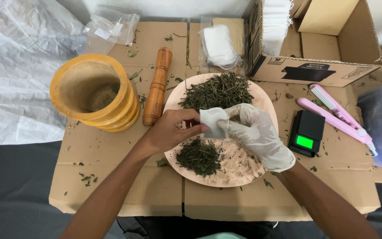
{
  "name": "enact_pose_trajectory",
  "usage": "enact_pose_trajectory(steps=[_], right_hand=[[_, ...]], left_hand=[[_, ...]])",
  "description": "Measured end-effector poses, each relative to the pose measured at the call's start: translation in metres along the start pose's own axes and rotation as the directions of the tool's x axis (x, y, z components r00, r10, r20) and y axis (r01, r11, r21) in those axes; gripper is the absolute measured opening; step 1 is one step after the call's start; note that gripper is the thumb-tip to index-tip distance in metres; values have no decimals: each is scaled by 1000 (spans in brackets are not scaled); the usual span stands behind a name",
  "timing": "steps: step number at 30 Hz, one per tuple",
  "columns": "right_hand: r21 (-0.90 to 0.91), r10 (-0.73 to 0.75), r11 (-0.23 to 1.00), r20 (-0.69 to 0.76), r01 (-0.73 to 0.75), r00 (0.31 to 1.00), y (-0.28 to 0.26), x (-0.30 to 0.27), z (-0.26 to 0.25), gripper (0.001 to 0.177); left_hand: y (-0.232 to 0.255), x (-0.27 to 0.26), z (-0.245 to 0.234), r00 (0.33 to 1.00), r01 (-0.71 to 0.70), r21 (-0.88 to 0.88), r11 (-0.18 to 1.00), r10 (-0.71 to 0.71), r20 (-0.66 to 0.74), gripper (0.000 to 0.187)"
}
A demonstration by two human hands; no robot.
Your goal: Filling small tea bags with dried tea leaves using a small plastic funnel and organizing them.
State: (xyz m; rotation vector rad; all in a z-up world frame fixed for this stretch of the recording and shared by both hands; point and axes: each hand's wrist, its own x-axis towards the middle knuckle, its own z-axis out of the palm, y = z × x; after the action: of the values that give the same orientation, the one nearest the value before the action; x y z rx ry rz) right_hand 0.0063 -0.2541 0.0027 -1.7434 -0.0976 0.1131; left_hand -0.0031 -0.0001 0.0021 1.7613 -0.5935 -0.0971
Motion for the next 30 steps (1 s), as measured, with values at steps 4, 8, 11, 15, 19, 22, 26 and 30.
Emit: enact_pose_trajectory(steps=[4, 8, 11, 15, 19, 22, 26, 30], right_hand=[[78, 55, 995, 28, -57, 998, 6, 1, -1, 32], [131, 105, 985, 48, -111, 993, -3, -2, 1, 32], [127, 127, 983, 40, -131, 991, -15, -3, 5, 26], [125, 74, 989, 63, -82, 995, -56, -16, 23, 30], [26, -67, 997, 14, 67, 998, 9, -1, 1, 21], [95, 3, 995, 41, -7, 999, -35, -11, 10, 23], [92, -1, 996, 40, -3, 999, -21, -1, 5, 22], [-51, -148, 987, 39, 150, 988, -33, 6, -1, 16]], left_hand=[[1, 0, -1, 1000, -4, 11, 1000, 4, -1, 9], [2, 1, -2, 1000, -7, 22, 1000, 7, 3, 11], [-4, 2, -2, 1000, -24, 26, 999, 24, 3, 10], [-6, 1, -3, 999, -37, 42, 998, 37, 0, 10], [-7, -1, -1, 1000, -13, 34, 999, 13, 13, 10], [-5, -1, -2, 999, -20, 8, 1000, 20, 30, 9], [-6, 0, -3, 1000, -11, 46, 999, 10, 19, 9], [1, 2, -2, 1000, -3, 73, 997, 3, -7, 11]])
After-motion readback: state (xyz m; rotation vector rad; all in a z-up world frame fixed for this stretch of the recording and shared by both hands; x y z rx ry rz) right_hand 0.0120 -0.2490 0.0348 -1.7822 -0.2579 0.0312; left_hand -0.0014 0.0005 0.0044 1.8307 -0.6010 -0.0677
